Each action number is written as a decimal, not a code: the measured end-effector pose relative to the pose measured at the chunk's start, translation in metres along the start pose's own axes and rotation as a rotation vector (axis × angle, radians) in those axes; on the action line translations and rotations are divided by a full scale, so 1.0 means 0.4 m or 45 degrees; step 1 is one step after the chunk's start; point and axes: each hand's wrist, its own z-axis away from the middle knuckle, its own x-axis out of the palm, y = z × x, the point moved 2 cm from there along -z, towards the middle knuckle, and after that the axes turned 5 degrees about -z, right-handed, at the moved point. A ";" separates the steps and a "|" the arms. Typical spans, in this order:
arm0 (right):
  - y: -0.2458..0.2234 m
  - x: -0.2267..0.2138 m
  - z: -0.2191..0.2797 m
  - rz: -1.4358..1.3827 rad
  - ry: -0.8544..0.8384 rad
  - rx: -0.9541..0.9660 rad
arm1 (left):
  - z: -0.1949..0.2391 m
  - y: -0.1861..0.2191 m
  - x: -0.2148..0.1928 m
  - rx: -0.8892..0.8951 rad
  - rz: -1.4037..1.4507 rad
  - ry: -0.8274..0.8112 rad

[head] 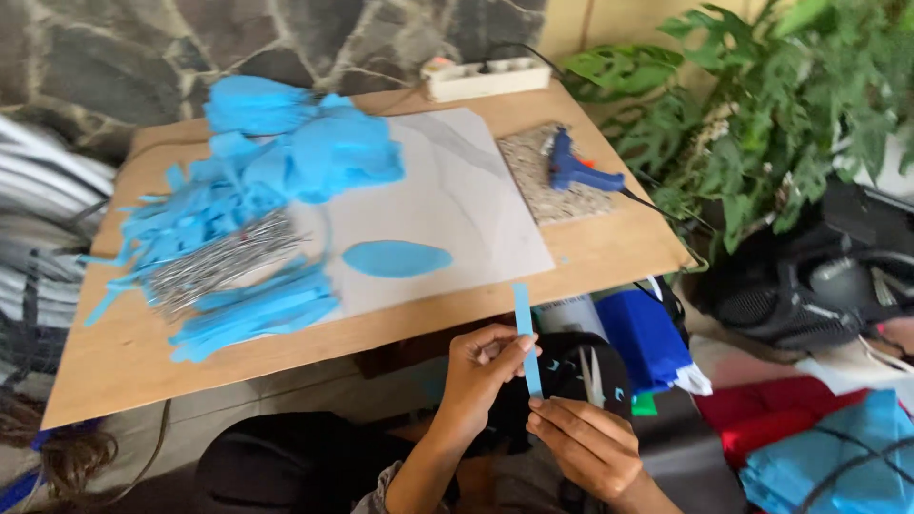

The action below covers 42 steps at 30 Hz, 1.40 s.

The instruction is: Cutting thin strips of blue fabric with scissors and folding them on a work table

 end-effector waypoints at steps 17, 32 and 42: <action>-0.056 -0.005 0.256 -0.028 0.155 0.540 | -0.023 -0.068 0.047 0.022 0.050 0.155; 0.000 0.051 0.638 0.343 -0.857 1.939 | -0.002 -0.073 0.053 0.134 0.083 0.149; -0.025 -0.037 0.519 -0.064 -0.230 2.376 | 0.017 -0.073 0.040 0.070 0.120 0.110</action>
